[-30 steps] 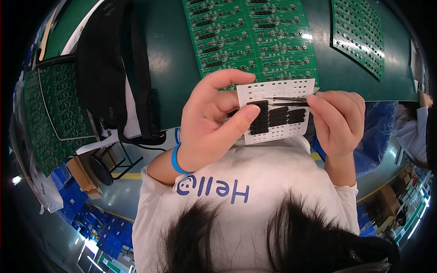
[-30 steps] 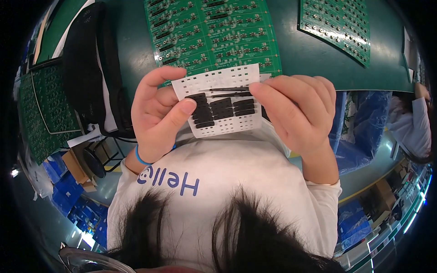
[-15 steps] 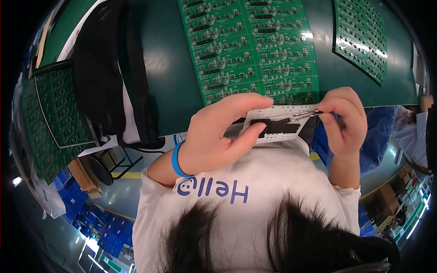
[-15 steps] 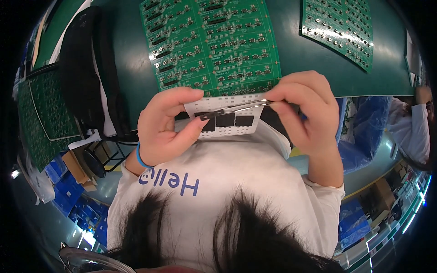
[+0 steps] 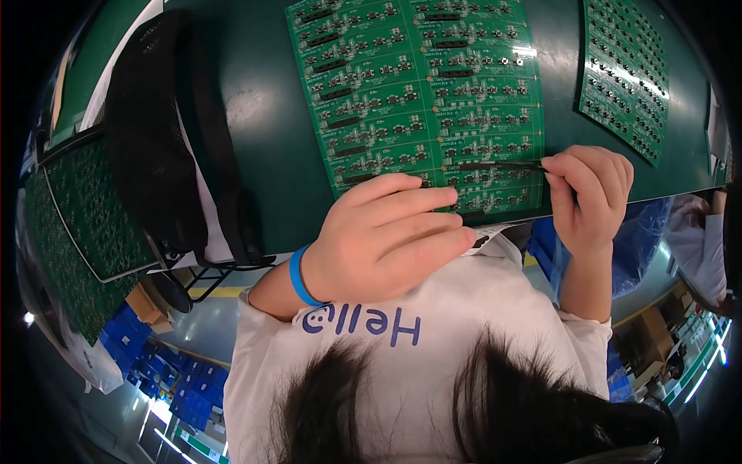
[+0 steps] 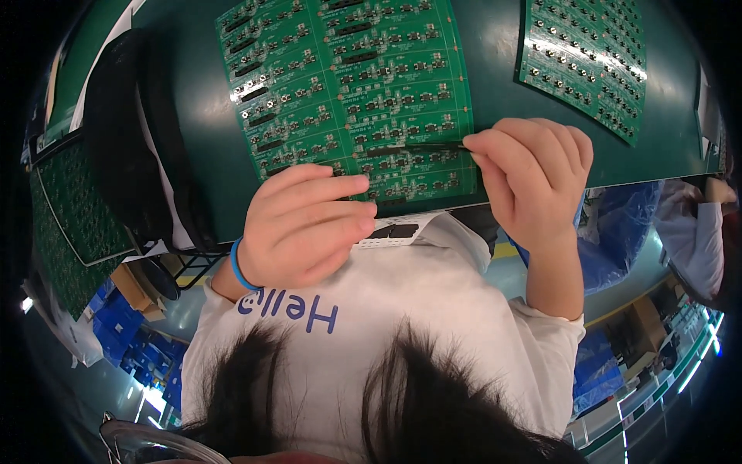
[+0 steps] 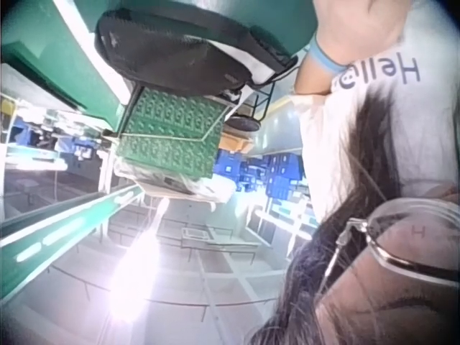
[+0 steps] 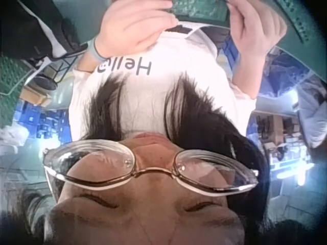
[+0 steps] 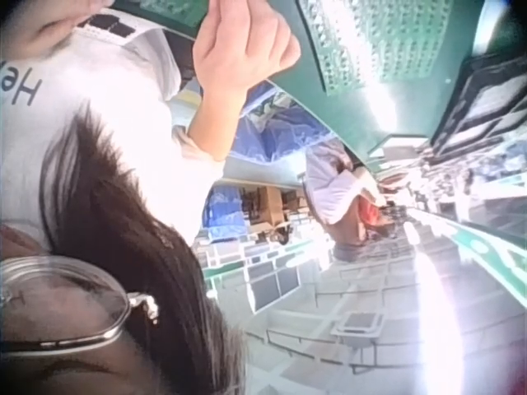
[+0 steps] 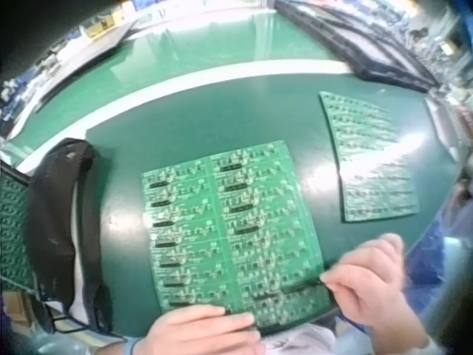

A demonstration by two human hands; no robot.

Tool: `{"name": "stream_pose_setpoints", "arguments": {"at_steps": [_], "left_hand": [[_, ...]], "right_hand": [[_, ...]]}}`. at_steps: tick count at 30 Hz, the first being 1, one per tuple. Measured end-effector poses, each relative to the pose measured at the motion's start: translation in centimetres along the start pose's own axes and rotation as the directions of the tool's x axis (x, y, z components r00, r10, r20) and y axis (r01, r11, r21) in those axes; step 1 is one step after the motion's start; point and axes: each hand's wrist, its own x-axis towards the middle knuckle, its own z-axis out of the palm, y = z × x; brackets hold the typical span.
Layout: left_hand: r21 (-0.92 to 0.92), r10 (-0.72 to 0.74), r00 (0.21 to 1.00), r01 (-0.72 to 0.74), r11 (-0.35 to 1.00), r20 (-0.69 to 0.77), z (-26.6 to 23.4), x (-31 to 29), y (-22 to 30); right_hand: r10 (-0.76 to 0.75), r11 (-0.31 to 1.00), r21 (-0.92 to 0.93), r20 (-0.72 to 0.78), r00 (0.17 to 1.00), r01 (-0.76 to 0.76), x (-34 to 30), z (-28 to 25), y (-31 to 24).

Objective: The recorder is using tweezers to pick small electronic components from a carrier strip and precisely place them onto several printed circuit boards on an assembly line.

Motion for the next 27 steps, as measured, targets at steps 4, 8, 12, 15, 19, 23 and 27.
{"name": "stream_pose_setpoints", "arguments": {"at_steps": [4, 8, 12, 15, 19, 23, 27], "left_hand": [[0.041, 0.009, 1.000, -0.009, 0.999, 0.020, -0.1, 0.0, 0.3], [0.070, 0.024, 1.000, -0.025, 0.997, 0.014, 0.1, 0.1, 0.4], [0.092, 0.019, 1.000, -0.021, 0.995, 0.014, 0.1, 0.2, 0.6], [0.099, 0.020, 1.000, -0.022, 0.995, 0.020, 0.1, 0.2, 0.5], [0.099, 0.014, 1.000, -0.015, 0.995, 0.007, 0.1, 0.1, 0.5], [0.096, 0.002, 1.000, -0.003, 0.995, 0.004, 0.2, 0.1, 0.6], [0.103, 0.004, 1.000, -0.004, 0.995, 0.000, 0.2, 0.2, 0.6]], "right_hand": [[0.027, 0.998, 0.052, 0.026, 0.999, -0.029, -0.5, -0.9, -0.7], [0.029, 0.999, 0.013, 0.054, 0.998, -0.030, -1.5, -1.0, -1.2], [0.038, 0.999, -0.002, 0.051, 0.998, -0.038, -1.9, -0.9, -1.1], [0.024, 1.000, -0.013, 0.049, 0.999, -0.024, -1.9, -0.9, -1.2], [0.012, 1.000, -0.022, 0.037, 0.999, -0.011, -2.0, -0.6, -1.3], [0.001, 0.999, -0.041, 0.021, 1.000, 0.000, -2.0, -0.5, -1.3], [-0.001, 0.999, -0.049, 0.024, 1.000, 0.002, -2.0, -0.6, -1.4]]}}
